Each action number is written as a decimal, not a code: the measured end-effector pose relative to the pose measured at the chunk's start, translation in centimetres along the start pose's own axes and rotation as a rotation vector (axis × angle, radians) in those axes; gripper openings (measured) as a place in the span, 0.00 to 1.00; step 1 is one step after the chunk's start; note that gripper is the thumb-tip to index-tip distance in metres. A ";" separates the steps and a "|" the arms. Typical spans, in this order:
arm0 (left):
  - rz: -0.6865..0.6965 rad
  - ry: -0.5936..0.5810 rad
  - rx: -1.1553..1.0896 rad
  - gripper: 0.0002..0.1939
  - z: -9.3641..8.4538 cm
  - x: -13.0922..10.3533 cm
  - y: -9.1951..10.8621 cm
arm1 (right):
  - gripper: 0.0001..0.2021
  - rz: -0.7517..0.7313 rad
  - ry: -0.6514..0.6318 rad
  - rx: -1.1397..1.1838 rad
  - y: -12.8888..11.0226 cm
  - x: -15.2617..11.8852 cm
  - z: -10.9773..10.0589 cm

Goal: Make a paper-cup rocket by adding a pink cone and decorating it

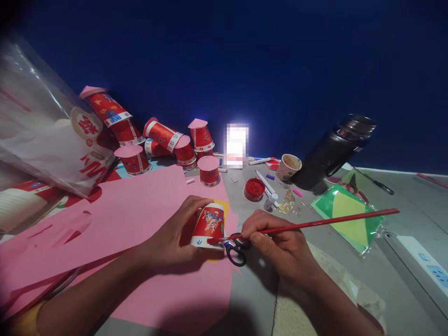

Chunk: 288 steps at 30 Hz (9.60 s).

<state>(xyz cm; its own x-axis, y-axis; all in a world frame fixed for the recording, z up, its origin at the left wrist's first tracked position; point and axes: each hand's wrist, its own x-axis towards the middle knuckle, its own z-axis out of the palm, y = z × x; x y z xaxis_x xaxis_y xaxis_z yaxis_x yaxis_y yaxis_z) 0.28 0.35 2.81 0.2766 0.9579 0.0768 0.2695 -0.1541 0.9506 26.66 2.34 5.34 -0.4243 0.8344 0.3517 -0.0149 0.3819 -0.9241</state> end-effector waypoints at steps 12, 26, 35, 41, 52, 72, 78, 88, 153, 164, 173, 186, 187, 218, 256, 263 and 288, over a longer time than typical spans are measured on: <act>0.011 -0.007 -0.068 0.42 0.0 0.0 -0.2 | 0.07 -0.028 -0.008 0.014 0.3 0.1 -0.2; -0.040 0.006 -0.152 0.40 0.6 0.0 0.1 | 0.07 -0.034 0.011 0.051 0.5 0.0 -1.0; 0.020 -0.011 -0.162 0.40 0.5 0.1 -0.2 | 0.06 -0.009 -0.032 0.085 0.5 -0.1 -0.8; 0.007 -0.017 -0.177 0.41 0.4 0.0 0.1 | 0.07 -0.022 -0.050 0.046 0.3 0.1 -0.8; 0.056 -0.011 -0.148 0.42 0.7 0.0 -0.4 | 0.08 -0.022 -0.030 0.044 -0.1 0.2 -1.0; 0.058 -0.021 -0.157 0.42 0.9 0.0 -0.2 | 0.09 0.015 -0.055 -0.009 -0.2 0.2 -1.1; 0.063 -0.007 -0.129 0.41 0.9 0.1 -0.1 | 0.09 0.023 -0.075 -0.021 -0.1 0.2 -1.2; 0.076 -0.012 -0.103 0.40 0.8 0.1 -0.1 | 0.08 0.040 -0.072 -0.008 0.0 0.1 -1.1; 0.385 0.081 0.461 0.48 -0.1 0.1 -0.7 | 0.07 -0.161 -0.123 -0.141 -0.6 0.4 0.0; 0.293 0.134 0.428 0.49 0.1 -0.1 -0.6 | 0.07 -0.190 0.016 -0.138 -0.4 0.2 -0.4; 0.316 0.303 0.495 0.43 0.1 0.2 -0.9 | 0.09 -0.340 0.057 -0.299 -0.6 -0.2 0.3; 0.325 0.404 0.591 0.43 0.5 0.1 -0.7 | 0.09 -0.385 0.008 -0.376 -1.1 0.0 1.6; 0.329 0.404 0.593 0.43 0.6 0.1 -0.8 | 0.09 -0.384 0.005 -0.375 -1.1 -0.1 1.7; 0.377 0.441 0.672 0.44 0.8 0.2 -1.0 | 0.08 -0.367 0.096 -0.368 -1.2 0.0 1.9; 0.248 0.276 0.481 0.44 0.9 -0.1 -0.8 | 0.11 0.050 0.324 -0.185 0.1 0.1 1.7; 0.264 0.275 0.469 0.46 0.9 0.0 -1.1 | 0.10 0.023 0.302 -0.204 0.1 0.1 1.6; 0.248 0.248 0.469 0.45 0.9 0.0 -0.9 | 0.08 -0.029 0.269 -0.284 0.1 -0.2 1.0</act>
<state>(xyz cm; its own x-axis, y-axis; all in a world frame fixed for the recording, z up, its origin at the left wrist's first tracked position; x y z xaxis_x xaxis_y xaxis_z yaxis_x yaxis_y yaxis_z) 0.84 0.29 1.66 0.1748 0.8988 0.4021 0.6191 -0.4179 0.6649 25.82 1.81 5.05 -0.1742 0.8817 0.4384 0.2435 0.4700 -0.8484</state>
